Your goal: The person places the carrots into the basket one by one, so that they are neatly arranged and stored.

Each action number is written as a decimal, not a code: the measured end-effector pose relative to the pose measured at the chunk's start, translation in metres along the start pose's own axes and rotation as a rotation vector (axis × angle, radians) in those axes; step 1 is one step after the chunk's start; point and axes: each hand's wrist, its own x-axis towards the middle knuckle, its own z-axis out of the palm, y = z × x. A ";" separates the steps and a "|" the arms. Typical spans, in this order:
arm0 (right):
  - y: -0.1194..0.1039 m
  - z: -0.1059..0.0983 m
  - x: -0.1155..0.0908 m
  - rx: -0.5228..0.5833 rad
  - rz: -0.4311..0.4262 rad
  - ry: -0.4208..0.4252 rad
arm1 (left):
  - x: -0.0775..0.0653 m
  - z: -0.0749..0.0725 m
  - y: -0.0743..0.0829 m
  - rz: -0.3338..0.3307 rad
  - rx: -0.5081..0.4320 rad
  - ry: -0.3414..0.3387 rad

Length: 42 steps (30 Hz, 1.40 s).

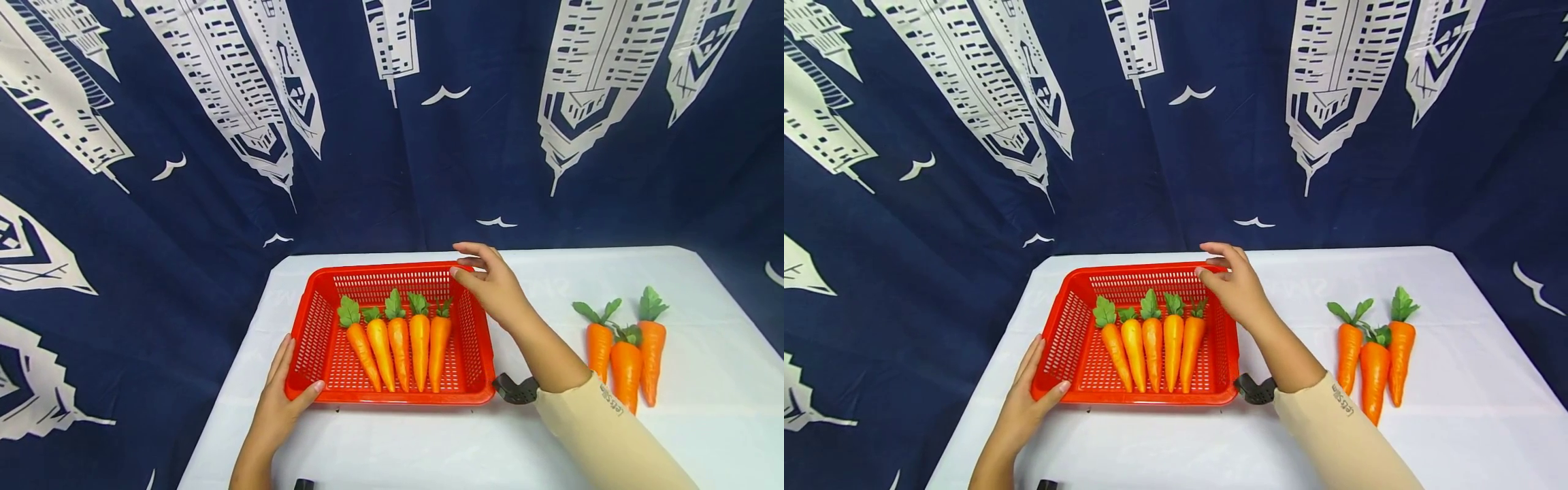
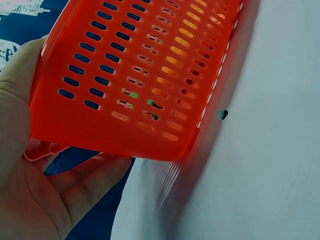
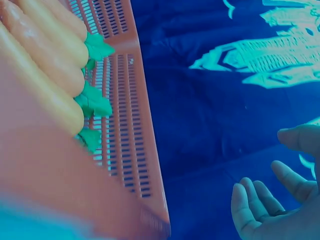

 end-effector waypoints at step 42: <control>0.106 -0.098 -0.108 -0.069 0.468 0.323 | 0.000 0.000 0.000 0.008 -0.019 -0.007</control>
